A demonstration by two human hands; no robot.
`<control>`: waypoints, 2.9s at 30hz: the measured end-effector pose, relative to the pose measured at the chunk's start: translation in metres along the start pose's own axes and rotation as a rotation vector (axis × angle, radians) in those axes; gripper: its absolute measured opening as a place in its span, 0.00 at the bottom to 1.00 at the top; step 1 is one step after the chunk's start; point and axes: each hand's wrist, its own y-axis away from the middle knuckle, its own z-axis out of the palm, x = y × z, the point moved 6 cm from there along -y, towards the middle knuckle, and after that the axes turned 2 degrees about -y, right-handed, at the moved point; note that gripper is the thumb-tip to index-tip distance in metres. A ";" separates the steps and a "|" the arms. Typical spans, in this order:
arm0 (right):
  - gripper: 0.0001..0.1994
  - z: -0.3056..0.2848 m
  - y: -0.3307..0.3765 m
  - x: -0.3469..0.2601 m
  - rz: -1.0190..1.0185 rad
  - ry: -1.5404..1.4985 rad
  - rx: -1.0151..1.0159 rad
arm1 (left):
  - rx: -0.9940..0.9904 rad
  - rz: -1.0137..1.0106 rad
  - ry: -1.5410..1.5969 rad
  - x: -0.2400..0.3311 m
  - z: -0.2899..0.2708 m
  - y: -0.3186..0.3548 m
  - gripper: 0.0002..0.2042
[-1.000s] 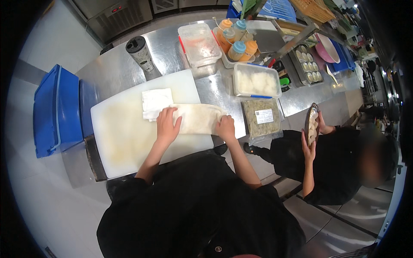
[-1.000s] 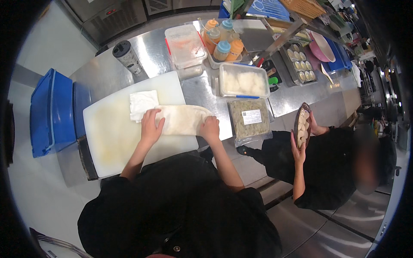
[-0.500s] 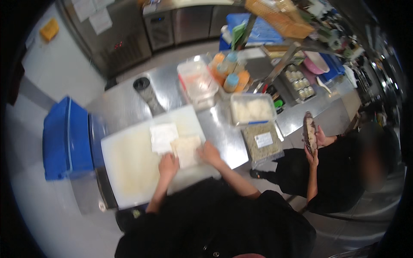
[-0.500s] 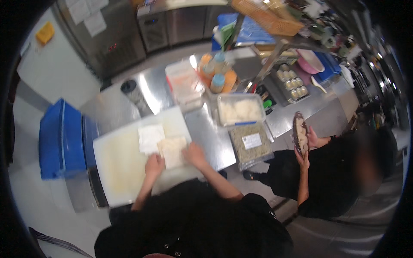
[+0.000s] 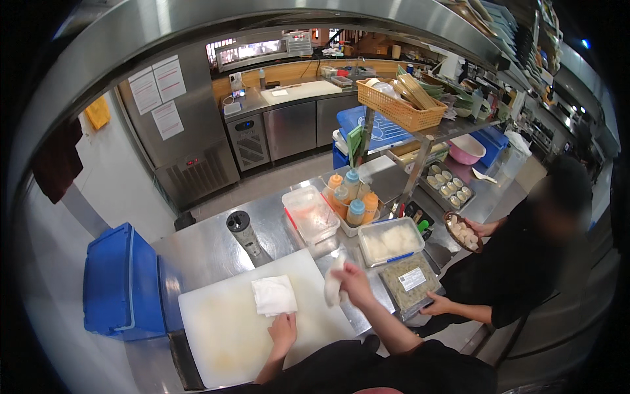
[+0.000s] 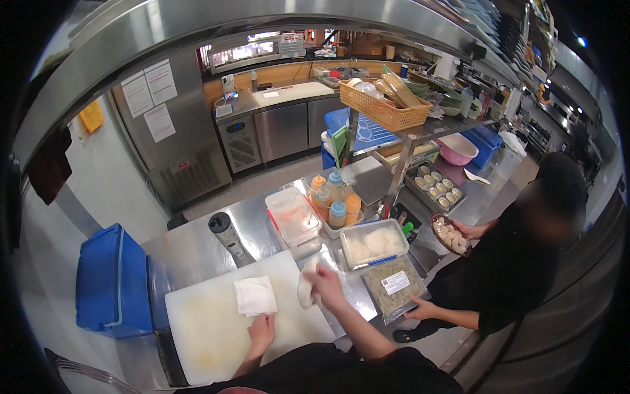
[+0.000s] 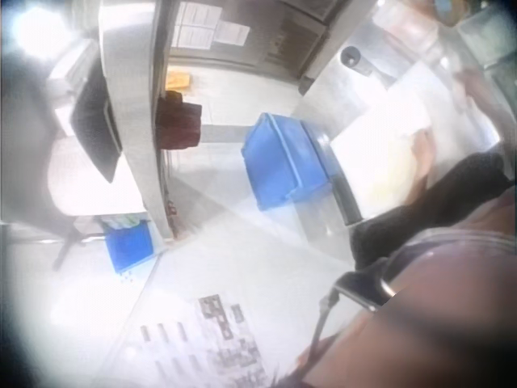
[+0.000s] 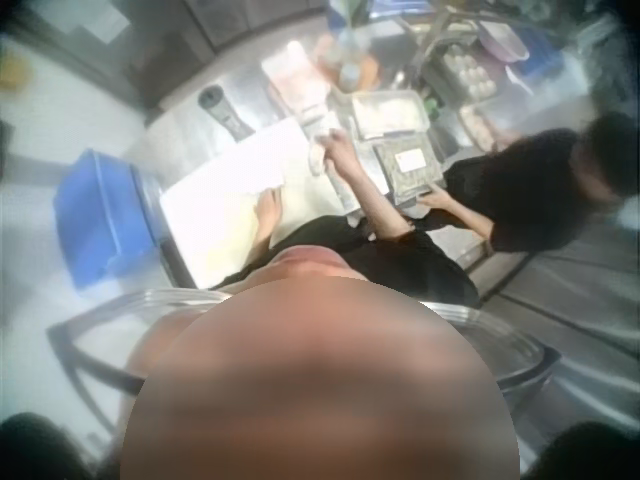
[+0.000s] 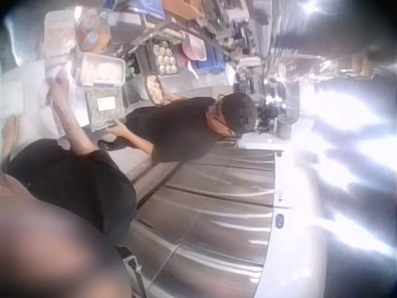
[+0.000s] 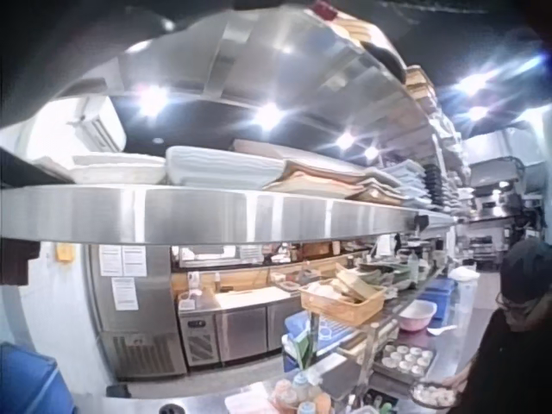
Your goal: The person assembles a food tray by placing sliced carrots, yellow cheese, and green vegetables into a metal tray. They then add small round items from a container and arrange them neatly. The tray is moved to another station and placed on a shelf.
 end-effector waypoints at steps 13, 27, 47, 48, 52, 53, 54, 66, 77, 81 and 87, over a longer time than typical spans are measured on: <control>0.10 0.150 -0.080 -0.407 -0.798 -0.551 -0.228 | 0.019 0.104 -0.014 -0.012 0.006 -0.004 0.12; 0.21 0.199 -0.160 -0.552 -1.812 1.762 0.649 | -0.167 0.103 0.002 -0.019 0.013 -0.017 0.10; 0.18 -0.067 -0.002 0.007 0.080 1.140 -0.234 | -0.081 0.176 0.056 -0.019 0.008 -0.010 0.06; 0.21 -0.093 0.026 0.060 0.308 1.238 -0.312 | -0.108 0.189 0.022 -0.017 0.006 -0.010 0.07; 0.20 -0.168 0.130 0.148 0.638 1.002 -0.452 | -0.314 0.259 -0.135 -0.007 0.003 0.000 0.12; 0.20 -0.185 0.141 0.153 0.640 0.895 -0.376 | -0.370 0.282 -0.195 -0.002 0.005 -0.002 0.13; 0.18 -0.200 0.148 0.156 0.527 0.957 -0.253 | -0.502 0.259 -0.155 0.004 0.012 -0.007 0.15; 0.11 -0.415 0.397 0.366 0.685 0.685 0.390 | 0.118 -0.263 0.840 0.105 0.084 -0.309 0.35; 0.16 -0.423 0.414 0.393 1.099 0.926 0.322 | -0.402 -0.443 1.159 0.101 0.039 -0.330 0.32; 0.19 -0.425 0.280 0.370 0.873 1.213 0.213 | -0.559 -0.481 1.504 0.092 0.030 -0.251 0.34; 0.29 -0.296 0.102 0.291 0.239 1.254 -0.132 | -0.562 -0.346 1.650 0.044 0.041 -0.085 0.32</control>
